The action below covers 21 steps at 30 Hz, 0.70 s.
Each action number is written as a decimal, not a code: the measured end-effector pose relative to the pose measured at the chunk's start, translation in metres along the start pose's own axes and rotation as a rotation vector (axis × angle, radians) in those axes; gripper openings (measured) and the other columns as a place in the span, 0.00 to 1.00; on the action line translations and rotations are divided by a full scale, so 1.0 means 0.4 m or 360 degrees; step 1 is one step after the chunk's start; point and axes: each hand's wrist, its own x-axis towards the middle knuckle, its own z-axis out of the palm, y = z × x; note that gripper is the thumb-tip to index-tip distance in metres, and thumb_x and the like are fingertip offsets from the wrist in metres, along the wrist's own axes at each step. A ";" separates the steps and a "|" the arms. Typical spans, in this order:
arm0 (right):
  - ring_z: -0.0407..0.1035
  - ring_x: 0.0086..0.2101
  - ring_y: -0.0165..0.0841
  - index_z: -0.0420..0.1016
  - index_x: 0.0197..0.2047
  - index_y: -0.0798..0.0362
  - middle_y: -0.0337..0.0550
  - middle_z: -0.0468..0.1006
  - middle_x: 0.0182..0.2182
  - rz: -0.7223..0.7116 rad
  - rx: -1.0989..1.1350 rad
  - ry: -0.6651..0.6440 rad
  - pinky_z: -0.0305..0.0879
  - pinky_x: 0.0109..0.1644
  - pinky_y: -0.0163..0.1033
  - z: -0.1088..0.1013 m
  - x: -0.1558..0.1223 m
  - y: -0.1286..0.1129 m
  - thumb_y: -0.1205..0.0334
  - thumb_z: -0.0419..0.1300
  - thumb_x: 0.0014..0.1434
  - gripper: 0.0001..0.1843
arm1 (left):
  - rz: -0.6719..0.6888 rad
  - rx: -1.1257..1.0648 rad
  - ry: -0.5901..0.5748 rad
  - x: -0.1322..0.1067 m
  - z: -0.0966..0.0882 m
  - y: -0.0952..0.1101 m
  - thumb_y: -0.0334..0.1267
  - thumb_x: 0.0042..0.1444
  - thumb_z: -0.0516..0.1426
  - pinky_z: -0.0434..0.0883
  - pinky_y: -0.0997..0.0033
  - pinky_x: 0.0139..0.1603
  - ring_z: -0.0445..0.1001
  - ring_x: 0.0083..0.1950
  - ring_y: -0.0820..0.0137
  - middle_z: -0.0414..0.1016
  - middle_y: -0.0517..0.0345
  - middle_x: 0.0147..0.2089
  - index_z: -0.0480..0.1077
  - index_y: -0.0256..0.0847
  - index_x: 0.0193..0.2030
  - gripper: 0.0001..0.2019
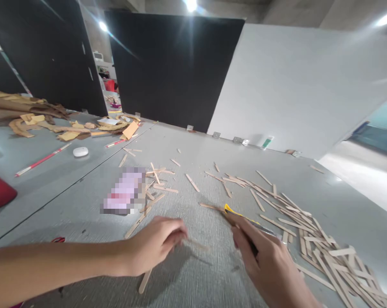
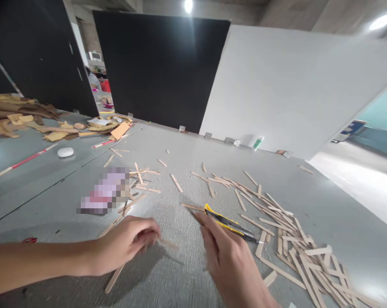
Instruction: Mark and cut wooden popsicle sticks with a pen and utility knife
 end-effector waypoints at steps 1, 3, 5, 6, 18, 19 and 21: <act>0.83 0.42 0.38 0.71 0.65 0.50 0.50 0.85 0.48 0.0053 -0.0075 0.0202 0.78 0.42 0.39 0.021 -0.009 0.017 0.64 0.50 0.75 0.20 | 0.0048 0.0094 0.0182 0.007 -0.008 -0.007 0.38 0.75 0.45 0.78 0.52 0.56 0.81 0.51 0.60 0.80 0.47 0.48 0.72 0.39 0.56 0.16; 0.81 0.47 0.42 0.72 0.63 0.53 0.55 0.82 0.52 -0.0113 -0.0179 0.0245 0.78 0.47 0.45 0.064 -0.027 0.047 0.66 0.47 0.74 0.20 | 0.0152 0.0365 0.0472 0.029 -0.030 -0.028 0.36 0.76 0.41 0.56 0.38 0.75 0.57 0.77 0.53 0.61 0.41 0.74 0.57 0.42 0.73 0.22; 0.80 0.45 0.41 0.75 0.57 0.52 0.54 0.81 0.50 -0.0082 -0.0137 -0.0059 0.78 0.48 0.46 0.094 -0.036 0.064 0.68 0.46 0.74 0.19 | 0.0216 0.0864 0.0292 0.053 -0.051 -0.054 0.35 0.76 0.42 0.44 0.29 0.76 0.40 0.82 0.48 0.47 0.50 0.81 0.54 0.49 0.76 0.25; 0.80 0.45 0.40 0.76 0.55 0.52 0.53 0.80 0.48 -0.0061 -0.0113 -0.0141 0.78 0.49 0.47 0.102 -0.037 0.066 0.68 0.46 0.73 0.18 | 0.0261 0.0971 0.0142 0.063 -0.059 -0.066 0.37 0.74 0.47 0.44 0.28 0.76 0.40 0.82 0.47 0.49 0.53 0.81 0.58 0.51 0.75 0.24; 0.79 0.43 0.40 0.75 0.53 0.52 0.46 0.81 0.40 0.0012 -0.0054 -0.0185 0.75 0.48 0.46 0.087 -0.031 0.046 0.75 0.49 0.69 0.18 | 0.0276 0.1272 -0.0143 0.076 -0.079 -0.088 0.46 0.76 0.45 0.60 0.38 0.74 0.49 0.80 0.48 0.49 0.53 0.80 0.53 0.48 0.78 0.27; 0.79 0.42 0.39 0.76 0.52 0.51 0.45 0.81 0.39 0.0015 -0.0052 -0.0185 0.75 0.47 0.45 0.087 -0.033 0.047 0.75 0.50 0.69 0.18 | 0.0268 0.1270 -0.0154 0.076 -0.081 -0.087 0.47 0.76 0.45 0.60 0.38 0.74 0.49 0.80 0.49 0.49 0.53 0.80 0.52 0.49 0.78 0.27; 0.79 0.41 0.39 0.76 0.52 0.51 0.44 0.81 0.39 0.0022 -0.0047 -0.0181 0.75 0.46 0.43 0.088 -0.035 0.048 0.75 0.50 0.69 0.18 | 0.0230 0.1251 -0.0192 0.077 -0.083 -0.088 0.47 0.76 0.45 0.58 0.38 0.75 0.48 0.80 0.49 0.48 0.54 0.80 0.51 0.50 0.79 0.27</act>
